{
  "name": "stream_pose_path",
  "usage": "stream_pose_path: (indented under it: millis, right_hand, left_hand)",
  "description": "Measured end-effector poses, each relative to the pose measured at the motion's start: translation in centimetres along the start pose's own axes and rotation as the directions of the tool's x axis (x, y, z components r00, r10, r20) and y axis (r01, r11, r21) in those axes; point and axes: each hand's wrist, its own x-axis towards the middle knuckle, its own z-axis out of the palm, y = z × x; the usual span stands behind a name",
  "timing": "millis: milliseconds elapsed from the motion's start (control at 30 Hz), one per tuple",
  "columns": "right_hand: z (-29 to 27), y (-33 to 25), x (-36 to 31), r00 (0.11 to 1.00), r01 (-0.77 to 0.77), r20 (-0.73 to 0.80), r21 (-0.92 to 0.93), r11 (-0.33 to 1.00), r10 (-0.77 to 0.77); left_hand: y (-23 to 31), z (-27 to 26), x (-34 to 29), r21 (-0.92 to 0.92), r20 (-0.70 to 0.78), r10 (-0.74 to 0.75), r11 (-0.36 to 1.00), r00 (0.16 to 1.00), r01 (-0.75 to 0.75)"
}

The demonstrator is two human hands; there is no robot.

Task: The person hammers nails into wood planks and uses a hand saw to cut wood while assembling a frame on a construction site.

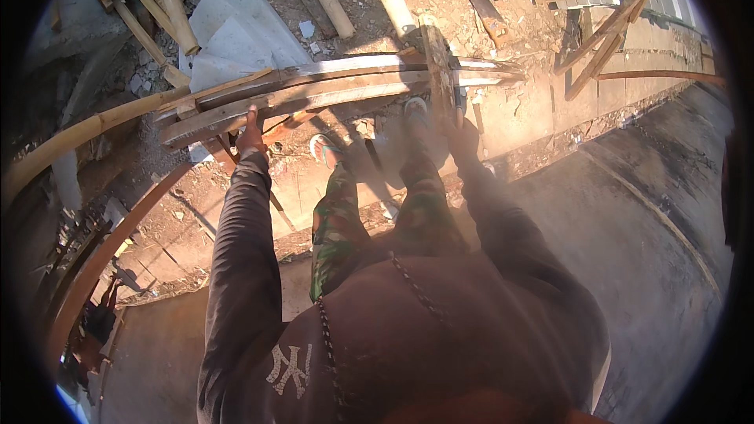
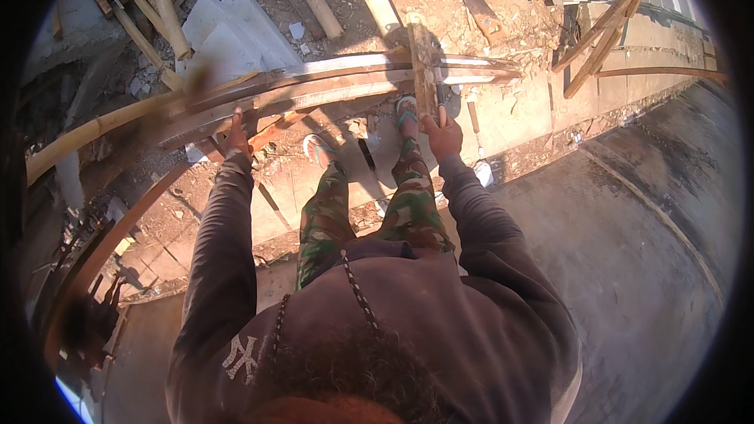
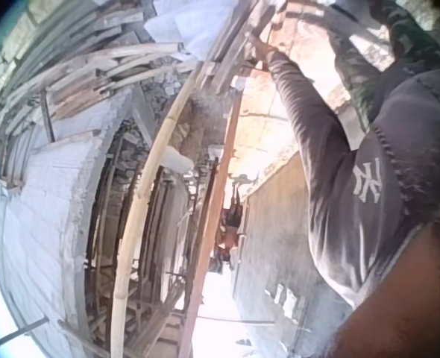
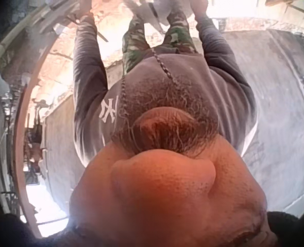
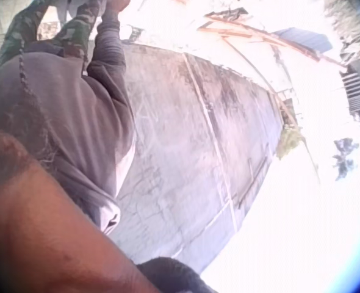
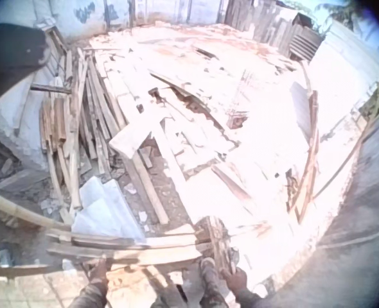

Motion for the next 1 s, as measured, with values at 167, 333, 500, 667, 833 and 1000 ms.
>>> stream_pose_path:
  millis: [167,333,500,667,833,1000]
  right_hand:
    - [-0.3,-1.2,13.9,0.991,0.127,-0.019,-0.095,0.987,-0.129]
    - [-3.1,-5.8,19.1,0.999,0.001,0.033,-0.180,0.984,0.006]
    - [-5.0,-1.5,22.7,0.998,0.043,-0.041,-0.148,0.988,-0.049]
    - [-10.3,2.2,22.9,0.982,-0.146,0.157,0.285,0.947,0.104]
    - [-19.3,2.4,15.8,0.889,-0.429,0.350,0.417,0.801,0.294]
    - [-26.0,6.8,11.6,0.784,-0.599,0.618,0.730,0.328,0.057]
  left_hand:
    - [-3.2,4.9,-1.6,-0.007,0.112,-0.065,0.998,0.992,0.066]
    - [-11.5,9.9,-4.2,0.208,0.134,0.111,0.969,0.985,-0.137]
    - [-14.5,12.9,-10.9,0.476,0.222,0.118,0.853,0.968,-0.214]
    - [-12.5,16.9,-19.1,0.386,0.366,0.058,0.899,0.929,-0.208]
    - [-15.1,19.9,-19.1,0.283,0.466,0.257,0.864,0.847,-0.417]
    - [-10.1,23.6,-24.6,0.270,0.603,0.136,0.892,0.786,-0.362]
